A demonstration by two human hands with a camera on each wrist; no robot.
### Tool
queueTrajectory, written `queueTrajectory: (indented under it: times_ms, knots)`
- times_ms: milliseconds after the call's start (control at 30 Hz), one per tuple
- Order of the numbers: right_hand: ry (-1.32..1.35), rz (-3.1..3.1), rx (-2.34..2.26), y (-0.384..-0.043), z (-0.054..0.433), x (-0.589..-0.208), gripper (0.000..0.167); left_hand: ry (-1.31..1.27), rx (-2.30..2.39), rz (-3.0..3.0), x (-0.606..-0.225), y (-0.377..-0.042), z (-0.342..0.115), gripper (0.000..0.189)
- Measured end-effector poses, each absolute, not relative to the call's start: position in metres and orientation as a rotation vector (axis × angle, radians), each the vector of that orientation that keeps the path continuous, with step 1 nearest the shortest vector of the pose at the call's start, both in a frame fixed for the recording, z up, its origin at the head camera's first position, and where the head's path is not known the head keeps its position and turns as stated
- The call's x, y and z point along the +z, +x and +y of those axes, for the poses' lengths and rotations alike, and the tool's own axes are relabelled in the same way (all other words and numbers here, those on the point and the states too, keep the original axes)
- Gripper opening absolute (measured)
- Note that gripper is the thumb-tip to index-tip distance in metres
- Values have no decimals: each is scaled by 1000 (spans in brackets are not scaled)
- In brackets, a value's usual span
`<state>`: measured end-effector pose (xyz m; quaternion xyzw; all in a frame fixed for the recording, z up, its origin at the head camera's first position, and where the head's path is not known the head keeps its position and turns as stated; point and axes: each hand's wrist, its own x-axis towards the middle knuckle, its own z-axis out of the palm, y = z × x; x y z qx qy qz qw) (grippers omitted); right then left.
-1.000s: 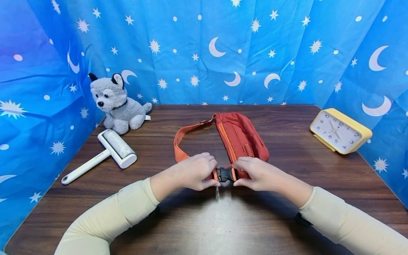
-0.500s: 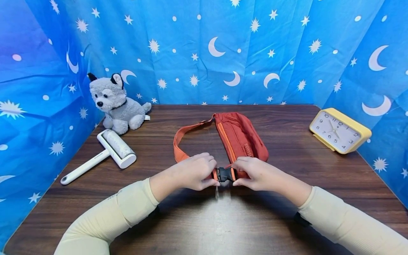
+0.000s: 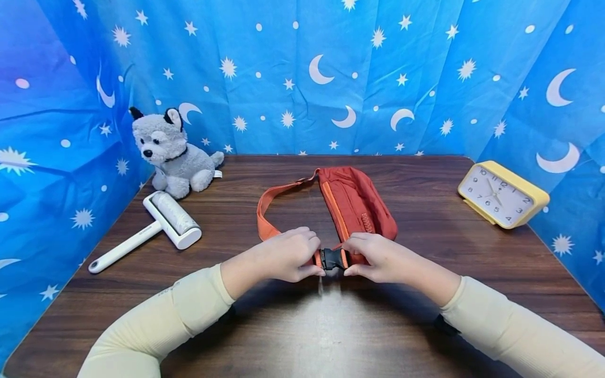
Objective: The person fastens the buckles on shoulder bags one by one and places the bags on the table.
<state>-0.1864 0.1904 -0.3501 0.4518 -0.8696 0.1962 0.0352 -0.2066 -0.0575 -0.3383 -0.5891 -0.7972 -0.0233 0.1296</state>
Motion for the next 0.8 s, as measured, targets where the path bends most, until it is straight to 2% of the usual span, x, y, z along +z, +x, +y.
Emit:
queueTrajectory:
  times_ms: [800]
  knots:
    - [1409, -2660, 608, -186, 186, -350, 35, -1726, -124, -2291, -339, -206, -58, 37]
